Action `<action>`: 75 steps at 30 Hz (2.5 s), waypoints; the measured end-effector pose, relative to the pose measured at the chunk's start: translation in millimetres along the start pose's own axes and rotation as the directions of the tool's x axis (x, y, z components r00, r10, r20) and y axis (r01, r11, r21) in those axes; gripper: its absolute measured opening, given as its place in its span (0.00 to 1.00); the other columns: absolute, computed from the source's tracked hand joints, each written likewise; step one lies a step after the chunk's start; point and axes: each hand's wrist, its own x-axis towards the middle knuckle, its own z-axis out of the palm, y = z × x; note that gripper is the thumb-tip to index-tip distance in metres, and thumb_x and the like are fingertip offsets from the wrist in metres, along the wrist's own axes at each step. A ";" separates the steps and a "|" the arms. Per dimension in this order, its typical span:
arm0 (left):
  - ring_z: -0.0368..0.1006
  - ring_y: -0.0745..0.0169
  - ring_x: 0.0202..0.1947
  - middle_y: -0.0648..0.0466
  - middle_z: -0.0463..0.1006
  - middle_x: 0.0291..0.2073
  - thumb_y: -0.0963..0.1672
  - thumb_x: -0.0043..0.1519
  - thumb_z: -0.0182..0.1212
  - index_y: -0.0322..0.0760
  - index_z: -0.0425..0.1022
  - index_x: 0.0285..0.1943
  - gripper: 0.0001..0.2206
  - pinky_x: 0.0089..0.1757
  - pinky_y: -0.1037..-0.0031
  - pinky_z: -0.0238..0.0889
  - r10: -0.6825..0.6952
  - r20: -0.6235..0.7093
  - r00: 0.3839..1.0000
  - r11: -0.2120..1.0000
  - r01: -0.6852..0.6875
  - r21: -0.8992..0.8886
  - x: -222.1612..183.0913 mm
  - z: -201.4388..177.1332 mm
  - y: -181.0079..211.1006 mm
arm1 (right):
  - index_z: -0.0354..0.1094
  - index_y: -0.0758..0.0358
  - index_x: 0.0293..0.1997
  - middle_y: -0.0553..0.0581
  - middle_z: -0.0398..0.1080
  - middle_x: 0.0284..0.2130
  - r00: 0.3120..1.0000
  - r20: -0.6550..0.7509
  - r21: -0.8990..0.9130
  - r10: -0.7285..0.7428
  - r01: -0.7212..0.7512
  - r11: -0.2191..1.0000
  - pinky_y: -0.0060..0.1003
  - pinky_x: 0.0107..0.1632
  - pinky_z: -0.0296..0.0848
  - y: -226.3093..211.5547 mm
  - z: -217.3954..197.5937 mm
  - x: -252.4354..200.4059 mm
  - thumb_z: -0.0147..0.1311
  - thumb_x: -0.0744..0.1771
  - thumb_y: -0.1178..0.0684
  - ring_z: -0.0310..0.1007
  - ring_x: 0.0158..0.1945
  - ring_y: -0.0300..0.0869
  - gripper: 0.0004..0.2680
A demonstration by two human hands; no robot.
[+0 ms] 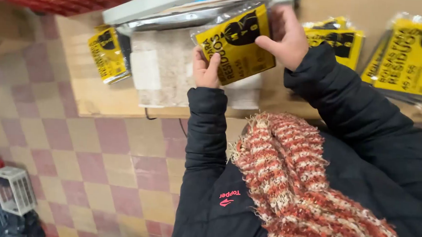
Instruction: Sealing and organizing stacks of yellow and black plastic bags using a manual impulse sealer at a workbench.
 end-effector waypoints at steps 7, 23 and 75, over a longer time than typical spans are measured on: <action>0.74 0.70 0.43 0.55 0.81 0.42 0.39 0.70 0.61 0.28 0.79 0.51 0.06 0.47 0.78 0.68 -0.026 0.159 0.987 0.965 -0.017 0.260 -21.5 108.2 -5.1 | 0.67 0.69 0.57 0.50 0.73 0.47 0.917 0.027 0.237 0.397 -0.392 0.889 0.31 0.57 0.73 31.5 -105.0 -97.0 0.53 0.71 0.64 0.73 0.50 0.33 0.08; 0.77 0.45 0.41 0.43 0.80 0.41 0.53 0.57 0.74 0.31 0.73 0.50 0.25 0.42 0.60 0.70 -0.089 0.295 0.951 0.247 -0.266 0.932 -48.4 194.2 -106.6 | 0.63 0.71 0.60 0.53 0.70 0.50 0.836 -0.415 -0.067 0.359 -0.422 0.904 0.34 0.57 0.73 78.3 -332.0 -239.1 0.52 0.72 0.68 0.72 0.50 0.39 0.09; 0.71 0.71 0.37 0.60 0.75 0.37 0.39 0.61 0.63 0.37 0.70 0.46 0.08 0.41 0.78 0.68 -0.057 -0.073 0.996 0.951 0.077 0.300 -4.8 143.2 -212.1 | 0.67 0.66 0.45 0.48 0.71 0.41 0.845 -0.284 0.402 0.453 -0.324 0.857 0.27 0.50 0.71 153.5 -151.6 -143.1 0.59 0.72 0.65 0.69 0.42 0.31 0.04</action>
